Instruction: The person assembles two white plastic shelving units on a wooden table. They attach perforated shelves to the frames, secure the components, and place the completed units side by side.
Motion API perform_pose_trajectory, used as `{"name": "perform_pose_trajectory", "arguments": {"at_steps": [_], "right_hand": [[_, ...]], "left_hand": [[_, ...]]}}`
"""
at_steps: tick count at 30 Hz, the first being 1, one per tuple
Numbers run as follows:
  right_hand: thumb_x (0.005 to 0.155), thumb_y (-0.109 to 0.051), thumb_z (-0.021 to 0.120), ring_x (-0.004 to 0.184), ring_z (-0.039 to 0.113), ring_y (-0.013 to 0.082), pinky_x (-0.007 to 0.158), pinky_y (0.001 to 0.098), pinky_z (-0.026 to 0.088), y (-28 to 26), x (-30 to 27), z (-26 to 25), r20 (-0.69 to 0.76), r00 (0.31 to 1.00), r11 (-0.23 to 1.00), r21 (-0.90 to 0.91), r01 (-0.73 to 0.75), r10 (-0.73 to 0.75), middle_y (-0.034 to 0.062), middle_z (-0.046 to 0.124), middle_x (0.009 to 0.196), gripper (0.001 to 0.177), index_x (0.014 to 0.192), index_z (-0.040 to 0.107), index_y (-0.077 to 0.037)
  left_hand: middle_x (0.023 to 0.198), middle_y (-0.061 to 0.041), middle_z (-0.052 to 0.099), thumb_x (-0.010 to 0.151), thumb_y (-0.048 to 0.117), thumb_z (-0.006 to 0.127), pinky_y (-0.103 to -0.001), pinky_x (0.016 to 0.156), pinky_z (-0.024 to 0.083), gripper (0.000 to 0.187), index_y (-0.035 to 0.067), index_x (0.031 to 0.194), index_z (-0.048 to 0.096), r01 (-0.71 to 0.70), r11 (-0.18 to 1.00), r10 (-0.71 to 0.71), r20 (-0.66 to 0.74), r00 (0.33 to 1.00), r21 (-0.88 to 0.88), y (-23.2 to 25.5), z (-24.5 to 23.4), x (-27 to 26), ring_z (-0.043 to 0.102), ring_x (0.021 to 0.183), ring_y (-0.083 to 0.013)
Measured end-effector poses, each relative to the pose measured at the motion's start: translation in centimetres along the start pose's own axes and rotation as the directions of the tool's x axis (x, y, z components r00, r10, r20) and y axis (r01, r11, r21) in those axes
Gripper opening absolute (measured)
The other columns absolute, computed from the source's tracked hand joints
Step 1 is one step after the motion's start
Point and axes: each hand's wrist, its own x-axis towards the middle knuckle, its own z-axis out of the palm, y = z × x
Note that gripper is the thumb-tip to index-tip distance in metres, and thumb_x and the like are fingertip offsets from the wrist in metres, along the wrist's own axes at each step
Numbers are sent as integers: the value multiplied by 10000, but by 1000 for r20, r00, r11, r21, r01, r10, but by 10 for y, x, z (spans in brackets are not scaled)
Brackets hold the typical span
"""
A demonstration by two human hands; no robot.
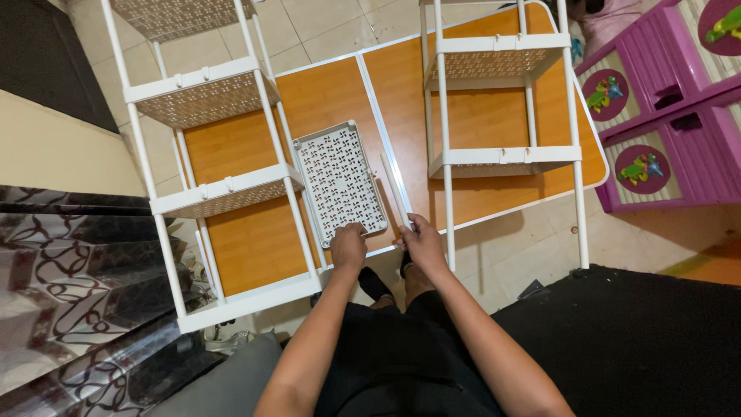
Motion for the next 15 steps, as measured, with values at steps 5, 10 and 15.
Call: {"name": "perform_pose_trajectory", "arguments": {"at_steps": [5,10,15], "right_hand": [[989,-86,611,679,673,97,575,248,537,-27,-23,-12,53,997,998,15,57,-58,60,715,888,397,1371,554,7],[986,-106,620,683,645,80,572,241,524,-58,-47,-34,50,998,996,74,39,-43,23,716,907,382,1352,589,-3],[976,-131,660,650,562,54,567,222,474,-95,-67,-58,100,989,993,-22,115,-113,15,714,863,397,1354,616,-20]], "left_hand": [[973,-143,716,873,28,664,-495,855,487,80,52,949,677,-84,991,65,-168,984,-107,27,-31,-4,622,968,-366],[963,-185,675,928,-41,594,-448,784,497,117,29,1021,611,-84,936,-14,-274,962,-341,52,-69,-5,654,917,-340],[924,-147,661,962,-10,631,-346,783,510,118,14,1062,573,-112,819,-114,-350,930,-562,63,-119,9,659,856,-255]]}}
